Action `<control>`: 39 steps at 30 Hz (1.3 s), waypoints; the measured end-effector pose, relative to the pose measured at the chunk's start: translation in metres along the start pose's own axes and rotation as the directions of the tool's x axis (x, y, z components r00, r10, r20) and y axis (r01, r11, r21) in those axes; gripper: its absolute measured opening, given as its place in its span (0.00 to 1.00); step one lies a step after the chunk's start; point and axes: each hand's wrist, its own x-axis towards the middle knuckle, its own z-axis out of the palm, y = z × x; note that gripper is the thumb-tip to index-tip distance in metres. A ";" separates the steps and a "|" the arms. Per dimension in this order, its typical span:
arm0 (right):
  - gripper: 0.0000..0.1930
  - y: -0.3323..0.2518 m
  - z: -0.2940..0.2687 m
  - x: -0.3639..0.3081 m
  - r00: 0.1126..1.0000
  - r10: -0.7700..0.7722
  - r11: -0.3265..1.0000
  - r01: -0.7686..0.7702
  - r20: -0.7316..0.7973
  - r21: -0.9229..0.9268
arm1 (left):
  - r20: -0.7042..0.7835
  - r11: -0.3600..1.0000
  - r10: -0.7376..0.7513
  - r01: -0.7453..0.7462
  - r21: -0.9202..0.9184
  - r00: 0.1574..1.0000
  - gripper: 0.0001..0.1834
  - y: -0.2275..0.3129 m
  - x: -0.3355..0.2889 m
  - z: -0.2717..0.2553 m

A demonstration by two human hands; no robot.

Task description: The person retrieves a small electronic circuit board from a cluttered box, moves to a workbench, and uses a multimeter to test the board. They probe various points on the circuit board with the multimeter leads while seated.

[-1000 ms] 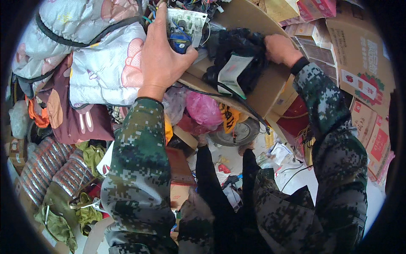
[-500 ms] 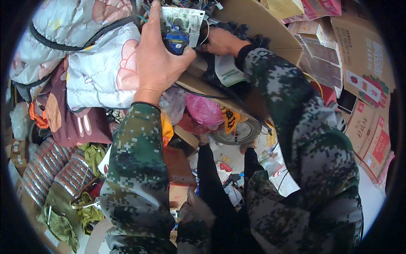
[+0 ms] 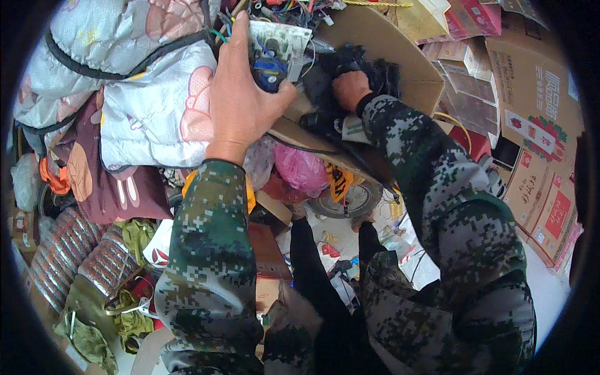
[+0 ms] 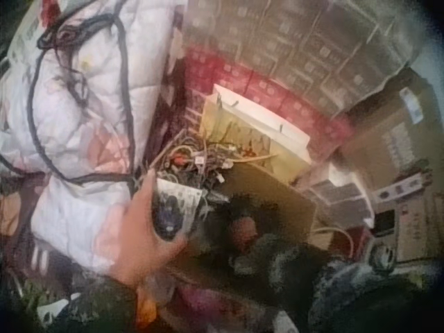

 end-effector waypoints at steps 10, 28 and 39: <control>0.39 -0.058 -0.009 0.019 0.907 0.394 0.790 -0.252 -0.147 0.559 | 0.023 1.000 0.016 -0.016 0.009 1.000 0.61 -0.002 0.002 0.003; 0.22 0.041 -0.079 -0.111 0.781 -0.348 0.366 -0.396 0.518 0.842 | 0.004 0.687 -0.374 0.280 -0.670 0.927 0.58 0.040 -0.015 -0.022; 0.30 0.041 -0.095 -0.049 0.974 0.142 0.228 0.144 -0.179 0.963 | 0.123 0.295 -0.766 0.515 -0.805 0.631 0.63 0.158 -0.232 -0.118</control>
